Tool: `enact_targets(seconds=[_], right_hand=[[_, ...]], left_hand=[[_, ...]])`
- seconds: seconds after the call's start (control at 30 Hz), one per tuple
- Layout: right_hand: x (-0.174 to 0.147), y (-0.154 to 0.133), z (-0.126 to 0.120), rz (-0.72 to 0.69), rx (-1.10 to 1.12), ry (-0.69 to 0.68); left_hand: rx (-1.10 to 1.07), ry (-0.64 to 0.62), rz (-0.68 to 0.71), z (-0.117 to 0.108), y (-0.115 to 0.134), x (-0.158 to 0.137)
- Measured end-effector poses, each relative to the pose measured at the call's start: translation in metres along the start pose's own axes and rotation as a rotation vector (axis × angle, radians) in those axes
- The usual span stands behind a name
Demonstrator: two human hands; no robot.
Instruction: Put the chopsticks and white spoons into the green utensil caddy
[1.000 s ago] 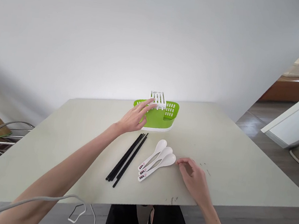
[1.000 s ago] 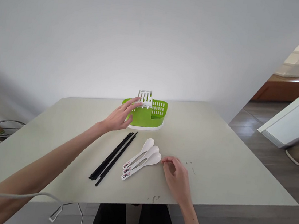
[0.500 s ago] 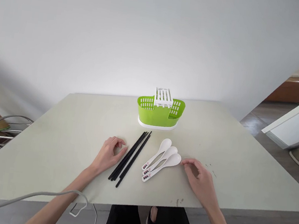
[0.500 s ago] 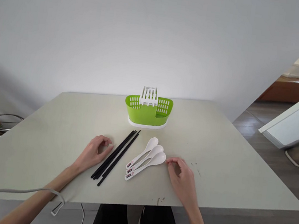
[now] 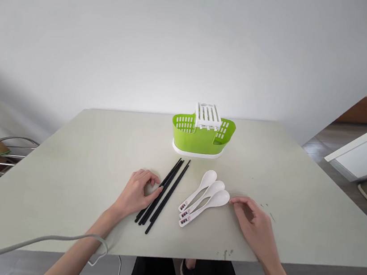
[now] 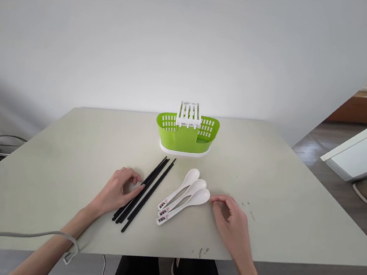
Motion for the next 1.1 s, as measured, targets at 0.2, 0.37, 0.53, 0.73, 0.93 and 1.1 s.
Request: enact_targets(seconds=[0.2,0.37,0.53,0.73,0.93,1.1], right_hand=[[0.001,0.000,0.000,-0.017,0.004,0.013],[0.001,0.001,0.002,-0.014,0.018,-0.004],[0.000,0.002,0.002,-0.016,0.044,-0.014],[0.001,-0.001,0.001,-0.021,0.060,-0.009],[0.003,-0.008,0.001,-0.044,0.098,-0.017],[0.002,-0.009,0.000,-0.052,0.133,-0.010]], left_hand=[[-0.013,0.012,-0.014,0.000,-0.001,0.000],[0.050,0.024,0.001,-0.004,-0.003,-0.001],[0.302,-0.032,-0.077,-0.027,-0.015,0.000],[0.642,-0.222,-0.203,-0.059,-0.032,0.004],[0.746,-0.265,-0.290,-0.071,-0.047,0.005],[0.517,-0.231,-0.298,-0.091,-0.055,0.022]])
Point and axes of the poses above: each hand's wrist, its own x-axis towards the middle knuckle, its own z-axis out of the palm, y = z × x, the point moved 7 cm from there along x, towards the middle knuckle, and after that the axes turned 9 degrees about y, right-handed, at the moved point
